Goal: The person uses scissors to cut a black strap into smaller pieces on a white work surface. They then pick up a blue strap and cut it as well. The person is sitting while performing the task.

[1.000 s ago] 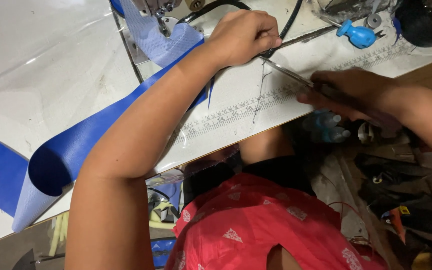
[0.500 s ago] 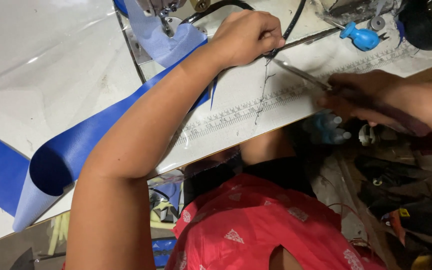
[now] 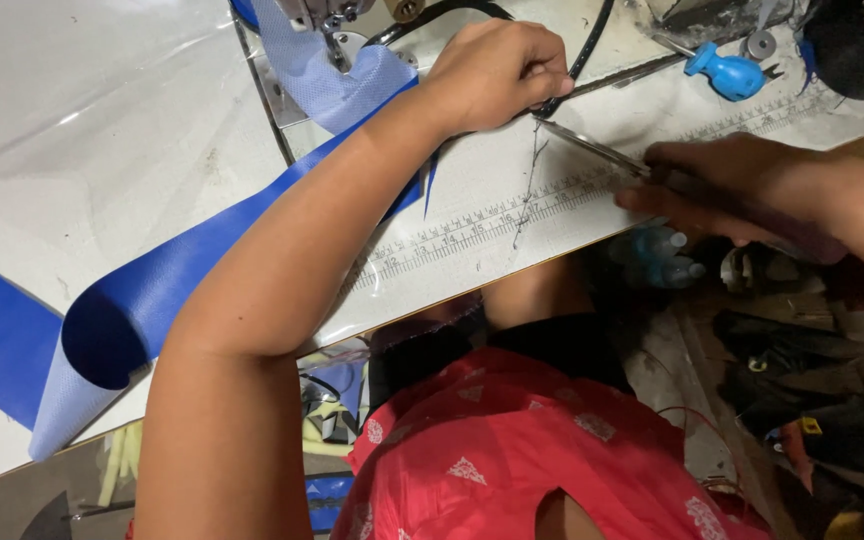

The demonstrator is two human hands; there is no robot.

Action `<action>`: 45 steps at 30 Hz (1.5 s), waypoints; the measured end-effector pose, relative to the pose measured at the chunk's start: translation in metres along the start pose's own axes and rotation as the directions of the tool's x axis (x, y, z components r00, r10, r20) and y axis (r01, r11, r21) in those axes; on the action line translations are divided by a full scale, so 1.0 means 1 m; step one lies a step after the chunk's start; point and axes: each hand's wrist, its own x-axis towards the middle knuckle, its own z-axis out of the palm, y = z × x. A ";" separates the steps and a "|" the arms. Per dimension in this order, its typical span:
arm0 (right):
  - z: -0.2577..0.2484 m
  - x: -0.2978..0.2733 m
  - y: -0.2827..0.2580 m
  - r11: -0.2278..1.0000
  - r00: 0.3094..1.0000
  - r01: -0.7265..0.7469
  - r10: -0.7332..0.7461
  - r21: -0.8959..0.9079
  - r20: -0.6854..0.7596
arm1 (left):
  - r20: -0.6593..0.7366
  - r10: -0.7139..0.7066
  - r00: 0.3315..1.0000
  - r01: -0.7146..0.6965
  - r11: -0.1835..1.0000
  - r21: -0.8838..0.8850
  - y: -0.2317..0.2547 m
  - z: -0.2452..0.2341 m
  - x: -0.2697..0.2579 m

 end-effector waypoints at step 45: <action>0.039 0.026 0.095 -0.276 0.084 0.412 -0.937 -0.868 0.338 | -0.294 0.197 0.935 -0.240 0.963 -0.119 0.026 0.008 -0.045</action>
